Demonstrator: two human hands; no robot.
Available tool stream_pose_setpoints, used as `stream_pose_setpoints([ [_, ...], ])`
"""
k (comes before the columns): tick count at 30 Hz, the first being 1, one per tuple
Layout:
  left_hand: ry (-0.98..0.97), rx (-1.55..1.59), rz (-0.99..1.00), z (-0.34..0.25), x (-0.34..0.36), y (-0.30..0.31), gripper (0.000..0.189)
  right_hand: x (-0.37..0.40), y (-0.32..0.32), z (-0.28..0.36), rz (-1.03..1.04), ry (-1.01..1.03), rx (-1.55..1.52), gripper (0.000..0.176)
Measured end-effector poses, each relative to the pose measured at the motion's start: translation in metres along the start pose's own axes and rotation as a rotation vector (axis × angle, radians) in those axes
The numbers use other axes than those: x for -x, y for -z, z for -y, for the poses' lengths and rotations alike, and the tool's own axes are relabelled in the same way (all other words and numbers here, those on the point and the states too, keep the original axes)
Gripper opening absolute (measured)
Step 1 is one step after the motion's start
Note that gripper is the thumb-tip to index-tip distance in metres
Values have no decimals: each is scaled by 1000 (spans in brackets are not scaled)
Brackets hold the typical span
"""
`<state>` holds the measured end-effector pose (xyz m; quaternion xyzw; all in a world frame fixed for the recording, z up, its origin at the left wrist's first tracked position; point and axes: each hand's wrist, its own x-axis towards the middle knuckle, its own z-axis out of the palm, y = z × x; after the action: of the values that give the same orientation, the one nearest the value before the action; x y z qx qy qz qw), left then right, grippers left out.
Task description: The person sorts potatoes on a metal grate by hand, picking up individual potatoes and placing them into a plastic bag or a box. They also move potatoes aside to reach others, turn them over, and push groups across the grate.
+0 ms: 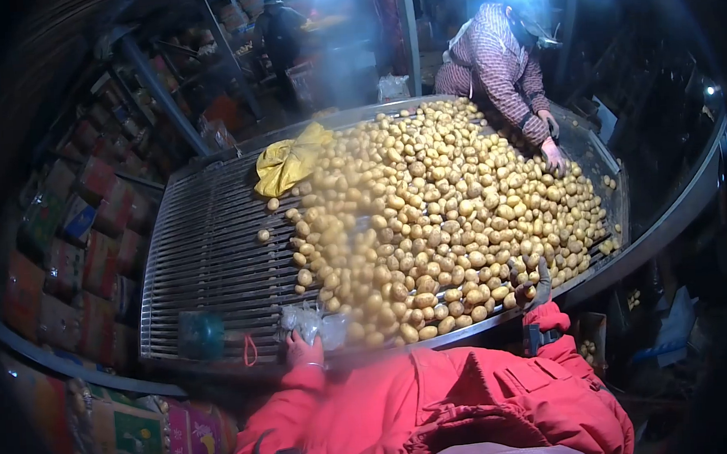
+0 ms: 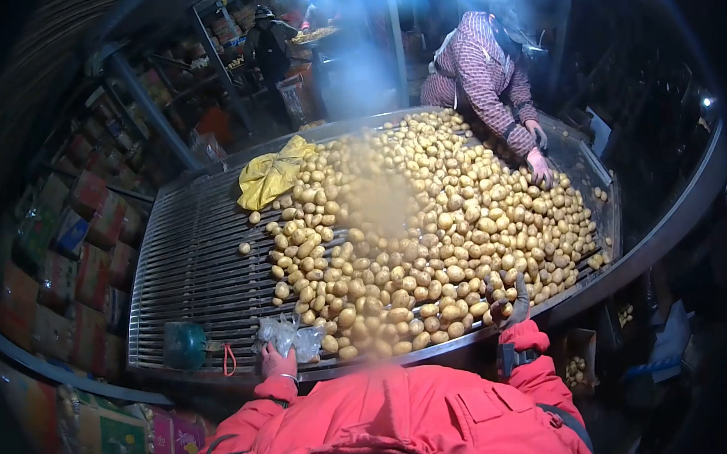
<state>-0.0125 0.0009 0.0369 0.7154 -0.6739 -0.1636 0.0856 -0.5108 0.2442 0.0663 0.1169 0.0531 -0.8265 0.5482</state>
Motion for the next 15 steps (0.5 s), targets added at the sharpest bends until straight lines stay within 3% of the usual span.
stream_pose_setpoints([
  [2,-12,-22,-8,5,-2,-7,75,7,-1,0,-27,-17,14,43],
  [4,-50,-2,-62,7,-2,-10,75,8,7,3,11,-24,-12,47],
  [7,-6,-53,-42,-9,6,-1,74,18,-5,-16,-112,203,195,47],
  [8,-58,-100,19,-11,8,-2,74,18,3,-10,-117,238,200,47],
  [11,-64,-102,-58,-8,3,-9,71,17,28,11,-76,291,132,47],
  [12,-74,-103,-78,-4,2,-12,71,21,26,8,-110,312,62,54],
  [15,-79,-116,-39,-2,0,-13,72,46,31,11,-51,247,205,53],
])
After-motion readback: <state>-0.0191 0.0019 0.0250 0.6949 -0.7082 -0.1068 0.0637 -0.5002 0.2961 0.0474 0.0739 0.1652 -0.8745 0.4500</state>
